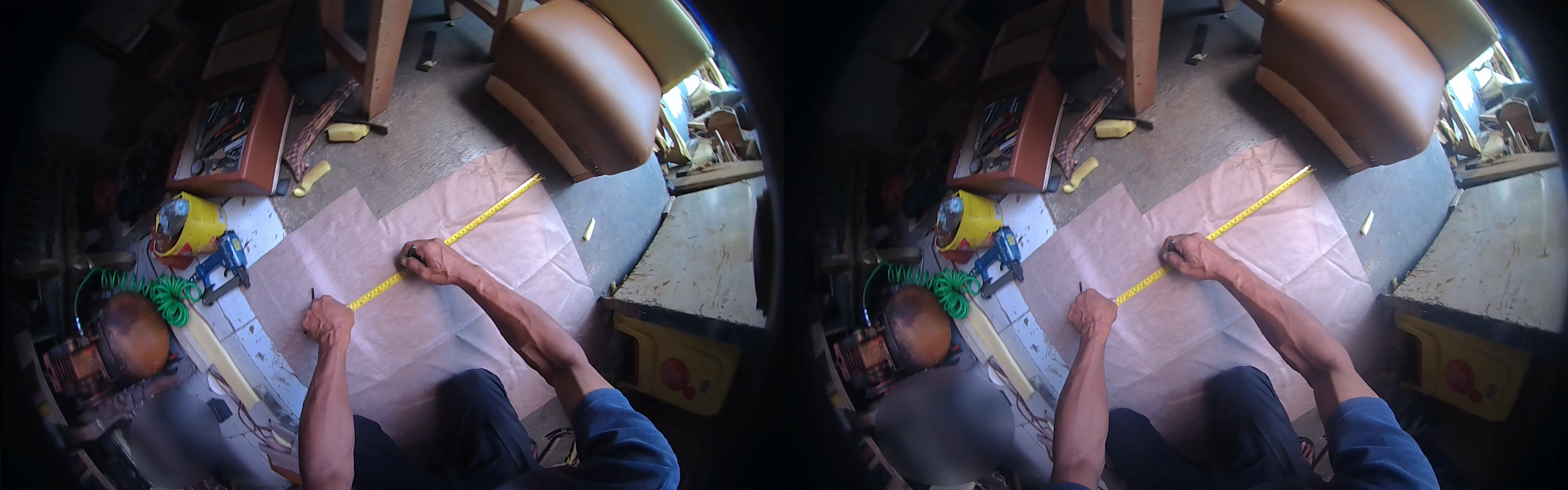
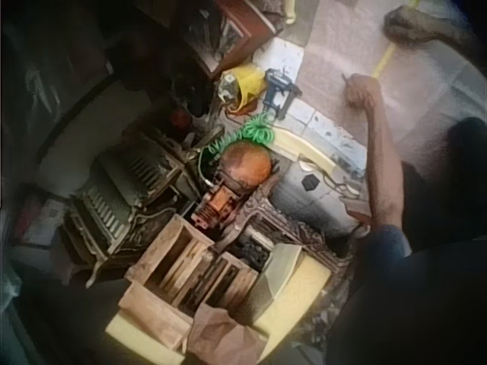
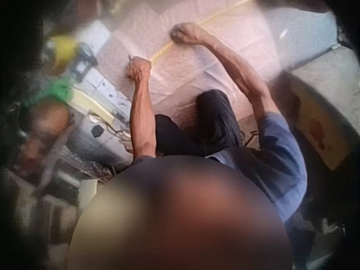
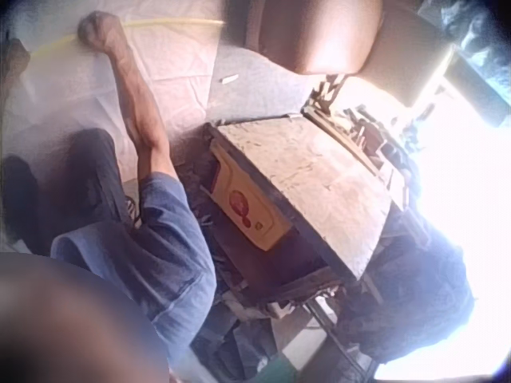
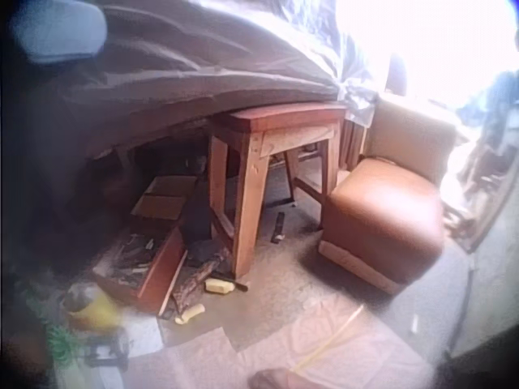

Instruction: The person measures and marks a large sheet of light brown fabric on the floor using a tape measure and pencil. They cut the fabric with scissors, then drape and trim it over a chair seat to fit the cushion. The person continues cutting and adjusting the fabric to cover the chair.

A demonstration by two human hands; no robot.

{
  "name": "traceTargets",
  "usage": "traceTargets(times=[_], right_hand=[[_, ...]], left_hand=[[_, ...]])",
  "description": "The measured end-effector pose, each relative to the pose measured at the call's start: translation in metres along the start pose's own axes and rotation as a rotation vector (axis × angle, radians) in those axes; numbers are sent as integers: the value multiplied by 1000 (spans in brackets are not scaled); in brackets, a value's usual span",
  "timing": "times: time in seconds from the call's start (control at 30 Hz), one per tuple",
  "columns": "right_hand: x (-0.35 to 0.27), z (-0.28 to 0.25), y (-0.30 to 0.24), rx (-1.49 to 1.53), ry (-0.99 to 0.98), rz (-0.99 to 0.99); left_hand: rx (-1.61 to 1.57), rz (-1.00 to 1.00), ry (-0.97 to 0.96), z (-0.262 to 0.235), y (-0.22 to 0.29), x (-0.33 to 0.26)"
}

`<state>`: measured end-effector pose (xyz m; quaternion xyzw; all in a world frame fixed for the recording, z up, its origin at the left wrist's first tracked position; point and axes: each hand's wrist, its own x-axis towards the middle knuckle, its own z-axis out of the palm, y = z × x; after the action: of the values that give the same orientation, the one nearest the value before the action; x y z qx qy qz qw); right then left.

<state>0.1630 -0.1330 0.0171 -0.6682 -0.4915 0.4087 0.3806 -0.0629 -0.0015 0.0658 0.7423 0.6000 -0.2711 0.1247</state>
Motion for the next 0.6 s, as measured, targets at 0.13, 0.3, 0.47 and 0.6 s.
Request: traceTargets(times=[0.13,0.3,0.47,0.6], right_hand=[[-39,0,-22,53,346,69],[-120,15,-51,202,558,637],[-176,41,-62,400,495,689],[-199,66,-69,416,501,654]], left_hand=[[8,93,-17,1,-15,5],[-721,187,-444,31,-45,-20],[-793,174,-589,84,-30,-117],[-1180,-21,-880,92,12,-186]])
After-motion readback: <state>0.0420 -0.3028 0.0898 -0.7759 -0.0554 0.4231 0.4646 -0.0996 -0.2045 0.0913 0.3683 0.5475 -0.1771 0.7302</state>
